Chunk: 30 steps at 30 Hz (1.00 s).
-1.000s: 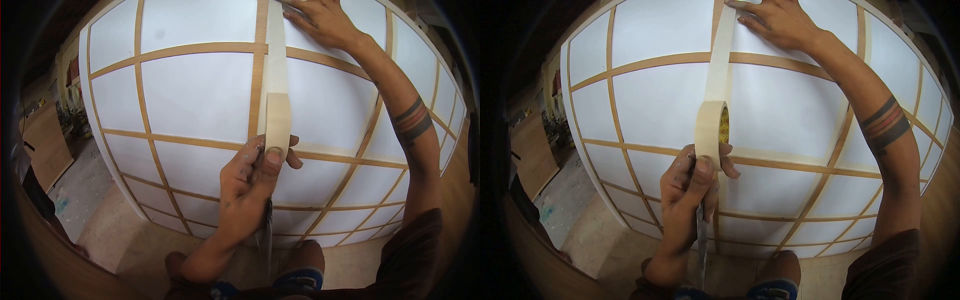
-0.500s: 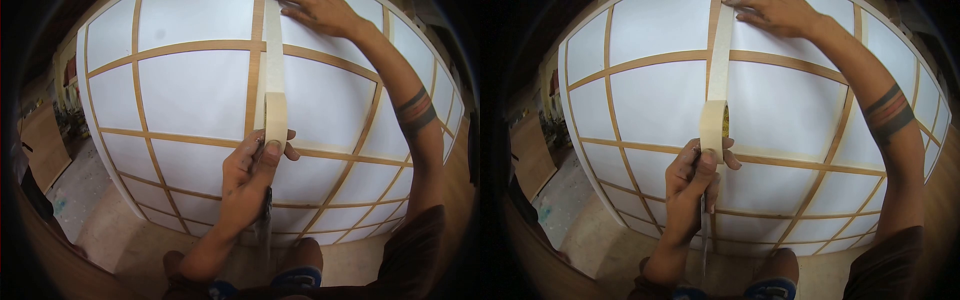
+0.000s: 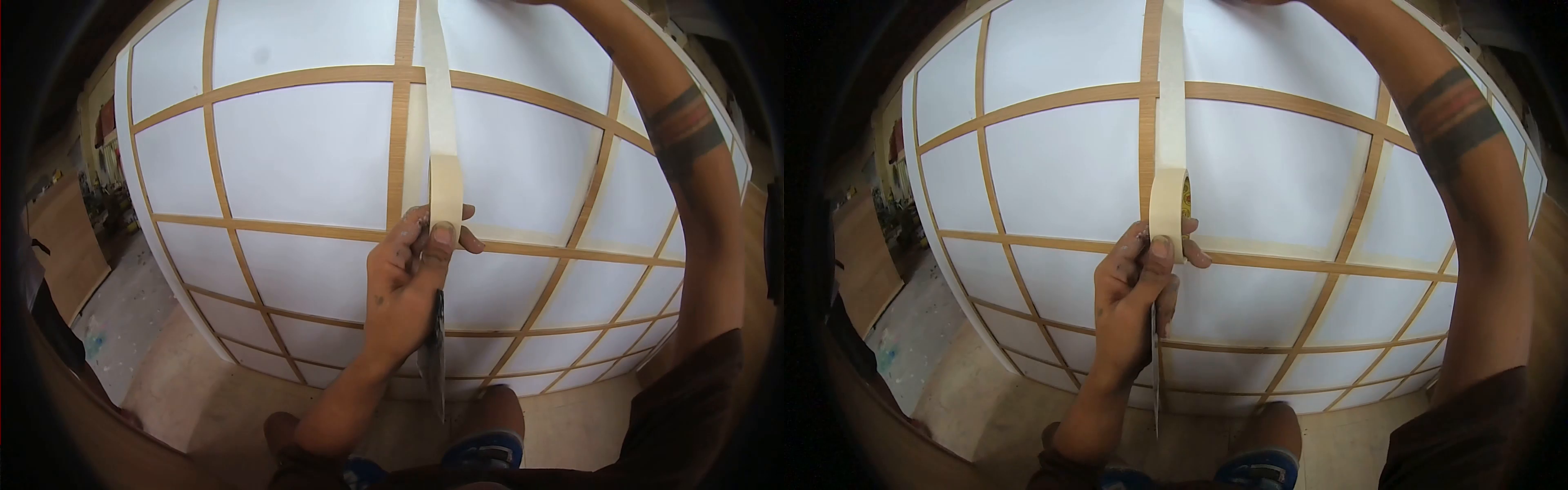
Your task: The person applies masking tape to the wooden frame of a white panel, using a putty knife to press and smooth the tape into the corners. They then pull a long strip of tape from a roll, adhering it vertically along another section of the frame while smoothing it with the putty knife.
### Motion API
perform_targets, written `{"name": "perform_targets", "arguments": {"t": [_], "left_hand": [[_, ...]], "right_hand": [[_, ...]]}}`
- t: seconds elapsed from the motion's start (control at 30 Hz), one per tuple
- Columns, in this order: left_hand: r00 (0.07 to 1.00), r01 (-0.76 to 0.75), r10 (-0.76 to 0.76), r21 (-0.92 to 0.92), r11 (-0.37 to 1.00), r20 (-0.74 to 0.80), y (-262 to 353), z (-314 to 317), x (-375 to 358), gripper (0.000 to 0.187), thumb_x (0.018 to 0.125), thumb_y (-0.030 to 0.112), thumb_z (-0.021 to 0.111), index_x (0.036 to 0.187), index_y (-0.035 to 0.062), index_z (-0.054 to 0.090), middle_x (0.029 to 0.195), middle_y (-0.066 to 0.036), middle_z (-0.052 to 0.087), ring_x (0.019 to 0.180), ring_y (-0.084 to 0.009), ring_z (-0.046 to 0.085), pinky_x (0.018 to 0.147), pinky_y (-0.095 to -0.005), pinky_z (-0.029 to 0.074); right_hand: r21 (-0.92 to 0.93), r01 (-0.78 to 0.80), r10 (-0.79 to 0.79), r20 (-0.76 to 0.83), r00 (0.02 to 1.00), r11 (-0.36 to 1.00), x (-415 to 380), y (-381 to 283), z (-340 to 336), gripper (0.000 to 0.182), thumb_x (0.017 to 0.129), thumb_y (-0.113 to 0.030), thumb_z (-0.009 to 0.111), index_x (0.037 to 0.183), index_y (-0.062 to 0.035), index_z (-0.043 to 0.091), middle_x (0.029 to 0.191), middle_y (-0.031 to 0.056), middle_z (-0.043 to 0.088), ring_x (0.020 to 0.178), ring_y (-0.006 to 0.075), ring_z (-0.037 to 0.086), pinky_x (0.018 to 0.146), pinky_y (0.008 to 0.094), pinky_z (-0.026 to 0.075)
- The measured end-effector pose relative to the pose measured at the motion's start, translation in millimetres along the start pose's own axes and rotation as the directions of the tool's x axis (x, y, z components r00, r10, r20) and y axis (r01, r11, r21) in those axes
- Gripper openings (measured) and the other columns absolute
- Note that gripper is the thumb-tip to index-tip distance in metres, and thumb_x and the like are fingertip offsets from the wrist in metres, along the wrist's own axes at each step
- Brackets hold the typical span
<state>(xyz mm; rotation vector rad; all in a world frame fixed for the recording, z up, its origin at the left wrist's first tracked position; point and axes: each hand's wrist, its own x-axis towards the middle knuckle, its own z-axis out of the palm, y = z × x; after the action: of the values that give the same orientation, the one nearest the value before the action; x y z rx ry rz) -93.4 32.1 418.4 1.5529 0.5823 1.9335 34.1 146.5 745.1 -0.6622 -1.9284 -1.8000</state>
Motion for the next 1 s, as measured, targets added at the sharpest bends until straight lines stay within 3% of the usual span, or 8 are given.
{"name": "perform_targets", "arguments": {"t": [0.17,0.2,0.33,0.5,0.73,0.8,1.0], "left_hand": [[1.000,0.010,-0.010,-0.016,1.000,-0.011,-2.2,-3.6,-0.1,0.042,0.108,0.030,0.055,0.128,-0.0063,0.061,0.095,-0.012,0.071,0.041,-0.0022,0.034,0.040,-0.0190,0.028],[1.000,0.020,-0.020,-0.020,1.000,-0.012,-2.2,-4.1,-0.8,0.041,0.108,0.030,0.055,0.128,-0.0063,0.060,0.095,-0.011,0.071,0.041,-0.0022,0.034,0.040,-0.0190,0.028],[1.000,0.008,-0.009,-0.027,1.000,-0.026,-2.0,-6.7,-1.3,0.040,0.109,0.029,0.054,0.127,-0.0061,0.061,0.095,-0.011,0.071,0.041,-0.0022,0.034,0.040,-0.0192,0.028],[0.998,0.005,-0.007,-0.029,1.000,-0.069,-4.7,-12.7,-0.1,0.039,0.108,0.028,0.055,0.125,-0.0065,0.061,0.098,-0.012,0.071,0.041,-0.0023,0.034,0.040,-0.0194,0.029],[0.998,-0.006,0.003,-0.043,0.999,-0.068,9.3,-10.2,-11.3,0.036,0.108,0.026,0.055,0.123,-0.0069,0.061,0.098,-0.014,0.071,0.042,-0.0019,0.035,0.041,-0.0193,0.029],[0.999,-0.004,-0.001,-0.127,0.992,-0.032,15.4,-10.8,-13.7,0.035,0.109,0.022,0.057,0.126,-0.0079,0.063,0.101,-0.011,0.069,0.100,-0.0138,0.060,0.097,-0.0304,0.046],[1.000,0.000,-0.003,-0.102,0.995,-0.024,22.2,-10.0,-13.5,0.036,0.109,0.024,0.057,0.127,-0.0068,0.063,0.099,-0.009,0.069,0.099,-0.0125,0.059,0.092,-0.0285,0.046]], "right_hand": [[0.021,0.065,-0.064,-0.064,0.996,0.998,-21.8,-21.8,10.9,0.048,0.104,-0.038,0.053,0.152,-0.0300,0.053,0.173,0.0142,0.007,0.153,0.0420,0.021,0.124,0.0628,0.016],[0.098,0.083,-0.082,-0.007,0.997,0.992,-25.7,-25.8,3.1,0.050,0.103,-0.035,0.055,0.152,-0.0279,0.052,0.172,0.0168,0.008,0.151,0.0443,0.024,0.122,0.0640,0.020],[0.130,0.091,-0.099,0.056,0.993,0.987,-42.2,-43.9,2.3,0.051,0.102,-0.032,0.055,0.153,-0.0265,0.051,0.170,0.0211,0.009,0.147,0.0496,0.029,0.118,0.0648,0.027],[0.193,0.059,-0.084,0.121,0.989,0.979,-54.0,-61.8,-0.2,0.052,0.102,-0.031,0.056,0.153,-0.0242,0.051,0.170,0.0228,0.010,0.148,0.0490,0.029,0.118,0.0649,0.027],[0.172,0.035,-0.041,0.033,0.999,0.985,-63.3,-67.4,10.5,0.057,0.099,-0.031,0.055,0.155,-0.0202,0.048,0.167,0.0279,0.011,0.147,0.0521,0.024,0.119,0.0643,0.024],[0.172,0.012,-0.021,0.052,0.998,0.985,-64.5,-68.3,10.9,0.058,0.098,-0.030,0.055,0.155,-0.0200,0.048,0.166,0.0283,0.012,0.146,0.0526,0.024,0.119,0.0642,0.024],[0.231,0.000,-0.003,0.015,1.000,0.973,-63.0,-69.9,10.3,0.057,0.097,-0.027,0.056,0.154,-0.0199,0.049,0.166,0.0278,0.014,0.145,0.0521,0.025,0.119,0.0638,0.024]]}}
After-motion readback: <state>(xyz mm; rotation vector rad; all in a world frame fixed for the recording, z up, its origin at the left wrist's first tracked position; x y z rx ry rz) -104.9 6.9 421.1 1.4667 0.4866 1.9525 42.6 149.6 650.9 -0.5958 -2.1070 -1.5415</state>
